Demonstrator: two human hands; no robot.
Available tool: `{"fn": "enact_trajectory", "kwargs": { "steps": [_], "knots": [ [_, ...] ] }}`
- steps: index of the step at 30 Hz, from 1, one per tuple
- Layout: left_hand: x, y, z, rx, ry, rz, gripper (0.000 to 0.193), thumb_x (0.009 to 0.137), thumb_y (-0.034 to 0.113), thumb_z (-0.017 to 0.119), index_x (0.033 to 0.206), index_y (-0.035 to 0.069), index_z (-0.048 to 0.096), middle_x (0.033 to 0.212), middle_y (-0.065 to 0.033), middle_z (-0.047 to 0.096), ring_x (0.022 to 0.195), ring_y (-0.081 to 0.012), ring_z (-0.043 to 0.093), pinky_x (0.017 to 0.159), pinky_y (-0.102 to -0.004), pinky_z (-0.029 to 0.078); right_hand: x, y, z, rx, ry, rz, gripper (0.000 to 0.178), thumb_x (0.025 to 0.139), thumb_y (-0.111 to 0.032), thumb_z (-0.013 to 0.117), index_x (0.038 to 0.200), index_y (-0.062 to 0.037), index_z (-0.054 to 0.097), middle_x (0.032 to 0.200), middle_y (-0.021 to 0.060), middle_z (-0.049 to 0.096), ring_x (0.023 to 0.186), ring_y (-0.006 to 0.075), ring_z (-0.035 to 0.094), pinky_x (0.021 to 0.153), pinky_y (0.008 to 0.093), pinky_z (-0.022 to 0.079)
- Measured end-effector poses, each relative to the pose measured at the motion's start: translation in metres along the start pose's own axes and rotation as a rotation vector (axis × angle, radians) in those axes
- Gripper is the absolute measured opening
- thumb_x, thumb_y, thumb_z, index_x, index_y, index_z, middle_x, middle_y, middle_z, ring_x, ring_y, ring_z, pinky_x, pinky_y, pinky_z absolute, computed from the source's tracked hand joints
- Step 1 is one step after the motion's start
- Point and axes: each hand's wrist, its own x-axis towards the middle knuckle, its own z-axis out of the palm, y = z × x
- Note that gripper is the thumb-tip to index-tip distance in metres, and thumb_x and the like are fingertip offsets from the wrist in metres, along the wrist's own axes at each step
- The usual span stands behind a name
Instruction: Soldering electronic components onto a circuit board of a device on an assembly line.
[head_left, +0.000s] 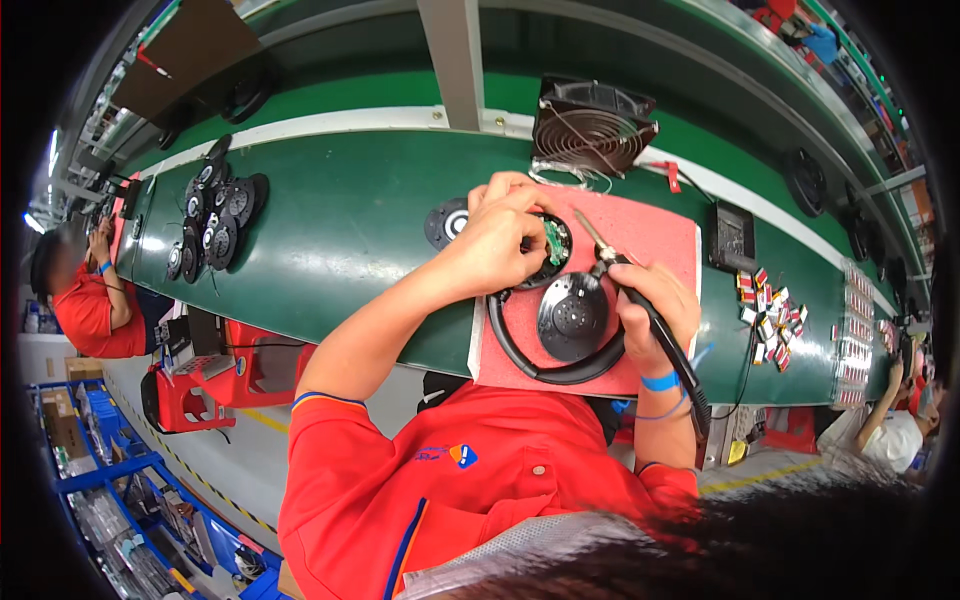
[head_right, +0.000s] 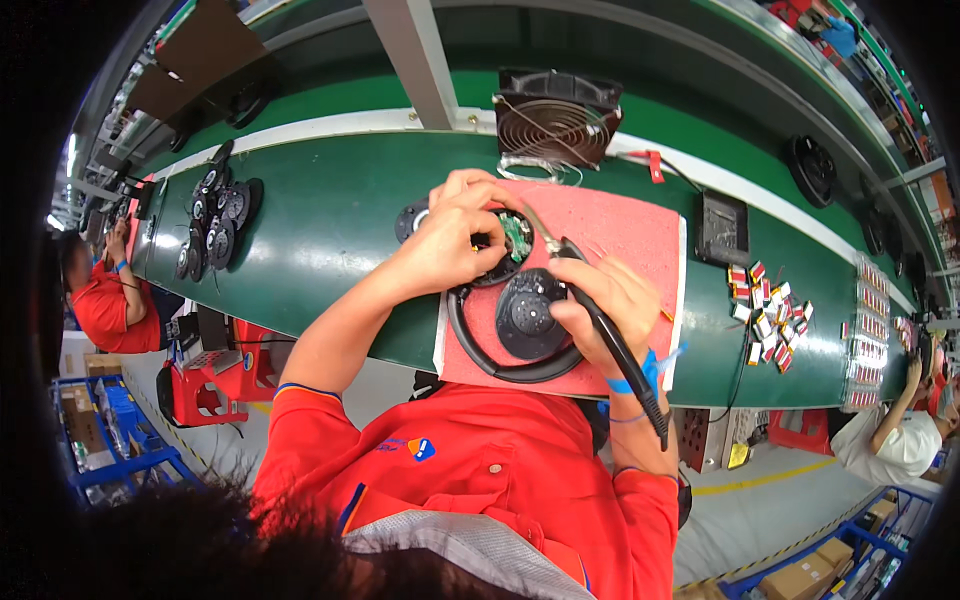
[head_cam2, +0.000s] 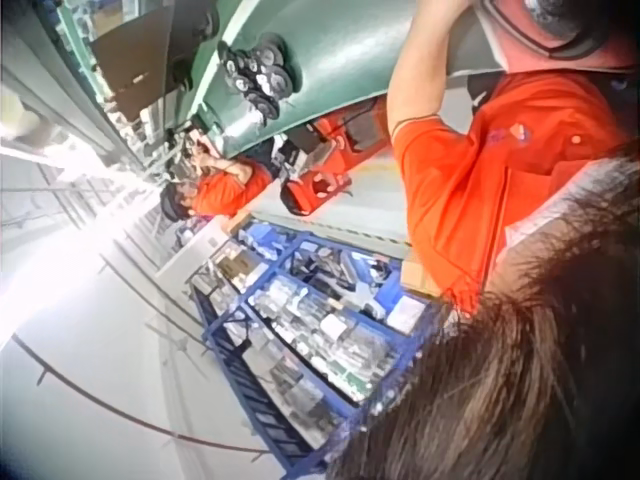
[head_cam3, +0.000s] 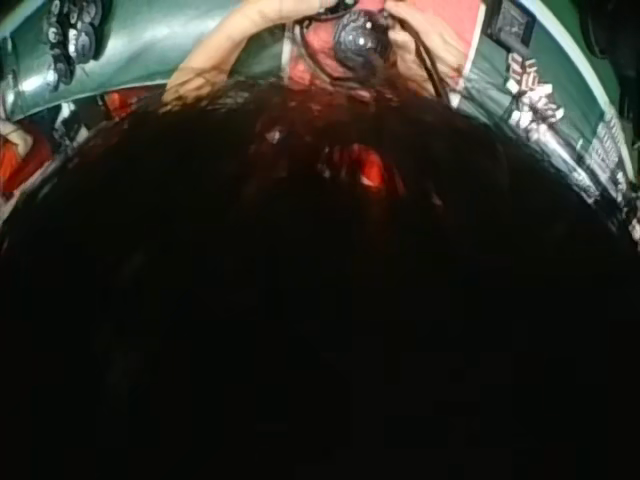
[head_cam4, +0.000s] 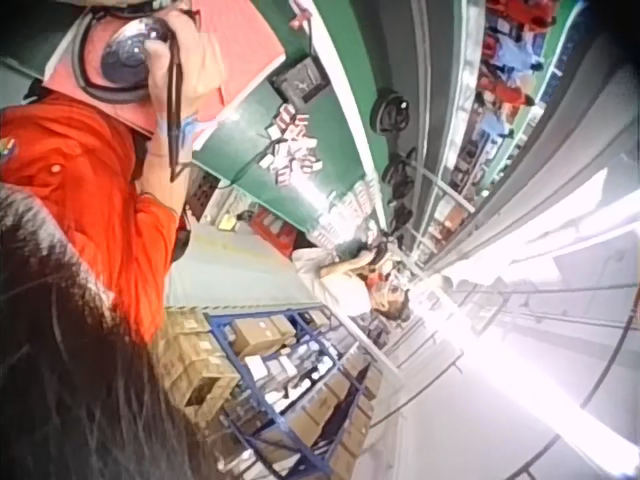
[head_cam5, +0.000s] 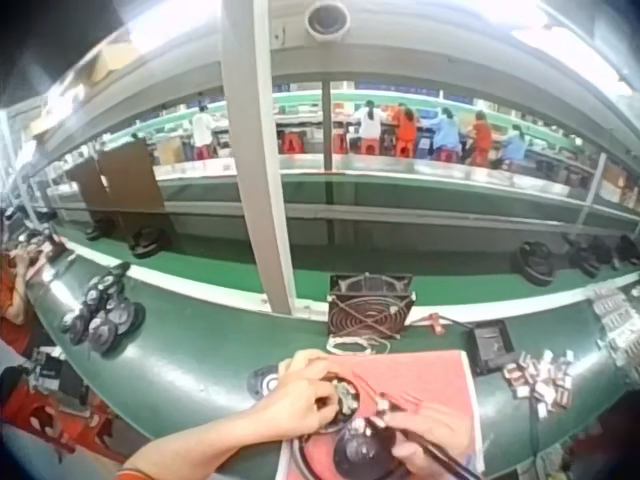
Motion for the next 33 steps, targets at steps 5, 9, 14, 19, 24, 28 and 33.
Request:
{"fn": "enact_trajectory", "kwargs": {
  "steps": [5,9,14,19,24,28,33],
  "knots": [
    [-0.007,-0.008,0.015,-0.006,0.060,0.027,0.006,0.063,0.010,0.067,0.062,0.007,0.062,0.106,-0.0028,0.060,0.113,-0.0305,0.046,0.091,-0.0460,0.033,-0.063,-0.012,-0.019,-0.026,-0.167,0.178,0.038,0.089,-0.039,0.060,0.095,-0.0016,0.061,0.067,0.0059,0.061,0.065,0.0199,0.061,0.062,0.0301,0.048],
    [-0.004,-0.004,0.017,-0.059,0.017,0.070,0.005,0.063,0.010,0.067,0.064,0.008,0.063,0.109,-0.0038,0.059,0.115,-0.0302,0.043,0.093,-0.0464,0.032,-0.093,-0.033,-0.024,0.038,-0.207,0.157,0.044,0.064,0.000,0.077,0.099,-0.0056,0.051,0.095,0.0128,0.062,0.084,0.0267,0.059,0.075,0.0380,0.047],
    [-0.009,-0.007,0.002,-0.107,0.023,0.073,0.006,0.068,0.010,0.068,0.069,0.006,0.064,0.107,-0.0050,0.061,0.108,-0.0285,0.049,0.093,-0.0411,0.037,-0.098,-0.032,-0.018,0.020,-0.311,0.157,0.048,0.060,0.009,0.076,0.096,-0.0077,0.048,0.093,0.0137,0.060,0.083,0.0301,0.057,0.074,0.0390,0.046],
    [-0.004,0.040,-0.052,-0.530,0.071,0.270,0.006,0.076,0.004,0.068,0.081,0.002,0.066,0.102,-0.0101,0.065,0.095,-0.0237,0.058,0.081,-0.0340,0.046,-0.084,-0.052,-0.041,-0.073,-0.251,0.128,0.035,0.065,0.004,0.076,0.086,-0.0094,0.051,0.085,0.0118,0.062,0.079,0.0325,0.058,0.072,0.0403,0.047],
    [-0.004,0.107,-0.091,-1.239,-0.378,0.657,0.040,0.083,0.030,0.070,0.102,-0.005,0.065,0.109,-0.0199,0.062,0.099,-0.0320,0.057,0.089,-0.0431,0.043,-0.068,-0.043,-0.088,-0.155,-0.102,0.026,0.036,0.064,0.004,0.076,0.082,-0.0094,0.048,0.083,0.0118,0.063,0.077,0.0292,0.058,0.071,0.0396,0.047],
    [-0.010,0.145,-0.089,-1.603,-0.459,0.848,0.052,0.084,0.037,0.067,0.105,-0.011,0.062,0.113,-0.0245,0.058,0.102,-0.0343,0.054,0.087,-0.0432,0.043,-0.036,-0.023,-0.112,-0.259,0.054,-0.002,0.046,0.064,0.008,0.076,0.093,-0.0086,0.044,0.089,0.0109,0.060,0.081,0.0251,0.057,0.077,0.0359,0.046],
    [-0.009,0.149,-0.084,-1.719,-0.547,0.871,0.054,0.079,0.027,0.075,0.115,-0.008,0.057,0.115,-0.0200,0.057,0.108,-0.0312,0.052,0.094,-0.0431,0.040,0.022,0.032,-0.114,-0.438,0.169,0.168,0.032,0.070,0.007,0.072,0.094,-0.0037,0.052,0.091,0.0080,0.056,0.080,0.0184,0.054,0.075,0.0275,0.045]
  ]
}}
